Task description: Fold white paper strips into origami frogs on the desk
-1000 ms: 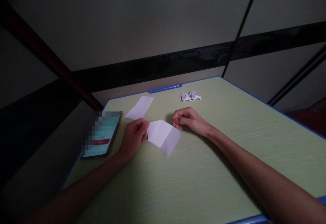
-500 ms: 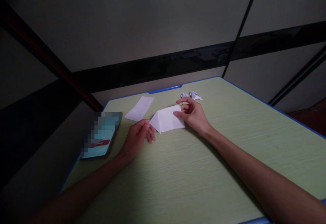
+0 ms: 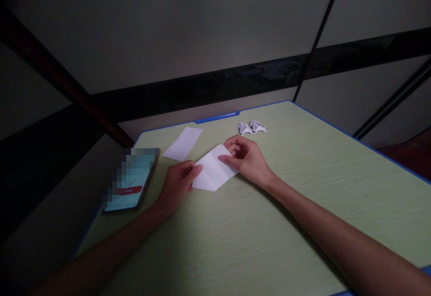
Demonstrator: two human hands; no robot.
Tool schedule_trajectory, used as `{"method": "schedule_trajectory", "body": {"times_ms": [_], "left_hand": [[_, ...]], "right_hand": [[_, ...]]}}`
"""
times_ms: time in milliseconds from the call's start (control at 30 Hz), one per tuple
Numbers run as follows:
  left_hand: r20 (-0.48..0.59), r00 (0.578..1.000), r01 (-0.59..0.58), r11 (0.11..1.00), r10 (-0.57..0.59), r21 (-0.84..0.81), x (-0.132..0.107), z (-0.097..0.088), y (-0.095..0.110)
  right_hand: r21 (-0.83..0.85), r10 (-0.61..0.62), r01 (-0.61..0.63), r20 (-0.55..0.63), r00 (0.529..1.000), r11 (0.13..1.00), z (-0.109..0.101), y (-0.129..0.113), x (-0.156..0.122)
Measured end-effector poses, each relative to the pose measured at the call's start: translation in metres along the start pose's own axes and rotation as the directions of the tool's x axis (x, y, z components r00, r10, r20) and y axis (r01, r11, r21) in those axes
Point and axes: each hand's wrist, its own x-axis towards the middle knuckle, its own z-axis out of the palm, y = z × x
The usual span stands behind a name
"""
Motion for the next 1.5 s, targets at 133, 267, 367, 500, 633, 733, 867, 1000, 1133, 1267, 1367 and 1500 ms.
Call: {"method": "schedule_trajectory", "body": {"times_ms": [133,267,367,500,633,733,867,1000,1133,1267,1367,1500], "left_hand": [[-0.110,0.994,0.005,0.996,-0.016,-0.095,0.003,-0.002,-0.003],[-0.059,0.998,0.025,0.990,-0.034,-0.136,0.003,-0.002,-0.001],[0.075,0.996,0.062,0.994,-0.055,-0.094,0.001,0.000,0.001],[0.128,0.989,0.081,0.993,-0.070,-0.084,0.000,0.002,0.001],[0.083,0.995,0.060,0.987,-0.048,-0.149,0.002,0.001,-0.001],[0.013,0.999,0.050,0.987,-0.049,-0.154,0.002,0.001,-0.003],[-0.128,0.989,-0.065,0.998,0.066,0.016,-0.002,0.000,-0.003],[-0.114,0.930,-0.305,0.908,0.349,0.287,-0.009,0.000,-0.001],[0.021,0.797,-0.561,0.728,0.603,0.393,-0.012,0.000,0.002],[0.119,0.705,-0.689,0.636,0.699,0.347,-0.011,0.000,0.000],[0.157,0.698,-0.706,0.637,0.698,0.309,-0.010,-0.001,-0.001],[0.188,0.706,-0.705,0.654,0.682,0.276,-0.011,-0.002,-0.002]], "right_hand": [[0.028,0.017,-0.018,0.018,1.000,0.999,0.002,-0.002,-0.001],[0.013,-0.024,0.025,-0.111,0.994,1.000,0.002,-0.002,-0.001],[0.021,-0.046,0.050,-0.174,0.984,0.999,0.001,-0.001,-0.001],[0.083,0.004,0.004,-0.088,0.996,0.997,0.005,-0.002,-0.002],[0.077,0.087,-0.095,0.093,0.992,0.993,0.010,-0.001,-0.007],[0.043,0.112,-0.120,0.163,0.980,0.992,0.011,0.002,-0.009],[-0.011,0.116,-0.115,0.148,0.982,0.993,0.012,0.002,-0.008],[0.049,0.124,-0.130,0.118,0.985,0.990,0.013,0.001,-0.006],[0.157,0.149,-0.158,0.069,0.986,0.975,0.013,0.001,-0.006],[0.226,0.173,-0.185,0.071,0.982,0.956,0.012,0.000,-0.006],[0.256,0.192,-0.205,0.074,0.979,0.945,0.012,0.000,-0.006],[0.301,0.187,-0.191,0.044,0.981,0.934,0.012,0.001,-0.006]]}}
